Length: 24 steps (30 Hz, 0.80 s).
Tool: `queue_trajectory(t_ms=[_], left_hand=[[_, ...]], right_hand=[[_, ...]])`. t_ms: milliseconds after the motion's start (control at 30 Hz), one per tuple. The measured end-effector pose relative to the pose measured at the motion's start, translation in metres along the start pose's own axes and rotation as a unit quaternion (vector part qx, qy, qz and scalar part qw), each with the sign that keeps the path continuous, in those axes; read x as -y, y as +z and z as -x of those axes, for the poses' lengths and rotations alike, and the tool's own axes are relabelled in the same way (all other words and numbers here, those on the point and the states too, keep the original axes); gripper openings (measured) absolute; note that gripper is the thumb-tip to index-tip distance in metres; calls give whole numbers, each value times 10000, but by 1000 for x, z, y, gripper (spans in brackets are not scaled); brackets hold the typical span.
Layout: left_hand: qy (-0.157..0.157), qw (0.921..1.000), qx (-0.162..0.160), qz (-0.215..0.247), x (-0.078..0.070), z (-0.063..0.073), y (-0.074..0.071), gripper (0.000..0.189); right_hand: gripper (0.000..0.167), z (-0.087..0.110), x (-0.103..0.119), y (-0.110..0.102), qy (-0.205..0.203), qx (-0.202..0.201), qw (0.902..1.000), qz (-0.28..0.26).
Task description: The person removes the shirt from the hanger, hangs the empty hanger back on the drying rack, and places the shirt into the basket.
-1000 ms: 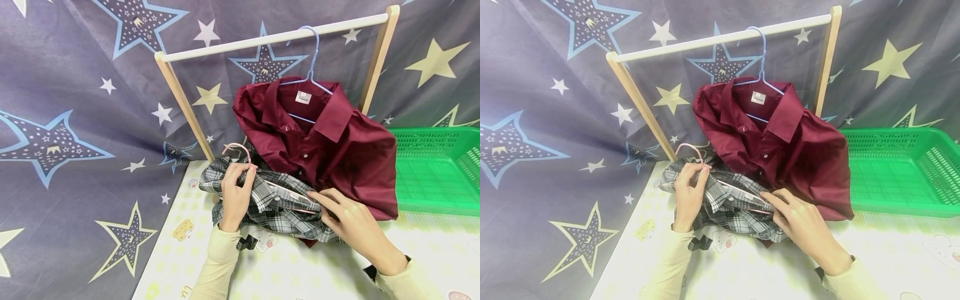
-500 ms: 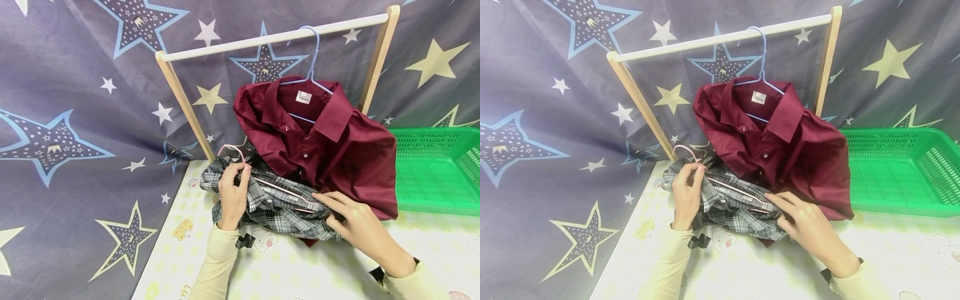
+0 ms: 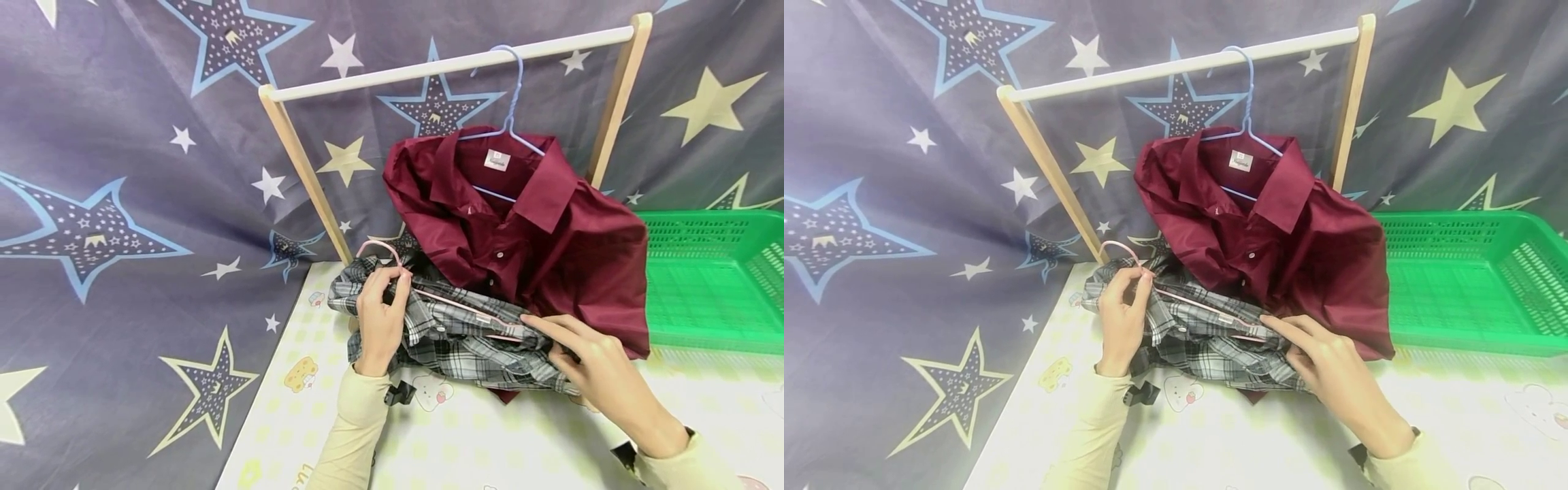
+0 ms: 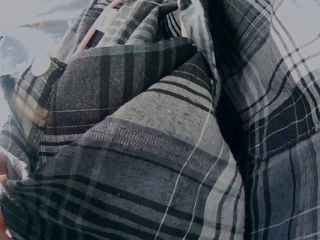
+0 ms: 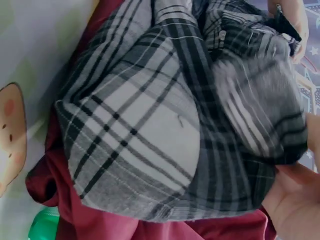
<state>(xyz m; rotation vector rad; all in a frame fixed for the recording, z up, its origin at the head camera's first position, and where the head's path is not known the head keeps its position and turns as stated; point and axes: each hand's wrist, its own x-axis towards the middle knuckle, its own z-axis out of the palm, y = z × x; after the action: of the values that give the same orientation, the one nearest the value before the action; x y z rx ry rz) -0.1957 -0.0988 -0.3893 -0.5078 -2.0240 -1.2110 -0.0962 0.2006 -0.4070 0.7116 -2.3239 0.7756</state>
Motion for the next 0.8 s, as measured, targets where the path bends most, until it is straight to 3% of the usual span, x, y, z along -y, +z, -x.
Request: queue_trajectory(t_ms=[433, 667, 800], left_hand=[[140, 9987, -450, -182, -4, -1, -7, 16], [293, 9955, -895, -124, -4, -2, -9, 13], [354, 9946, -970, -106, -2, -2, -9, 12]], right_hand=[[61, -3, -5, -7, 220, 90, 9995, -187], [65, -3, -8, -7, 167, -12, 9976, -674], [66, -1, -12, -8, 186, -16, 9964, -824]])
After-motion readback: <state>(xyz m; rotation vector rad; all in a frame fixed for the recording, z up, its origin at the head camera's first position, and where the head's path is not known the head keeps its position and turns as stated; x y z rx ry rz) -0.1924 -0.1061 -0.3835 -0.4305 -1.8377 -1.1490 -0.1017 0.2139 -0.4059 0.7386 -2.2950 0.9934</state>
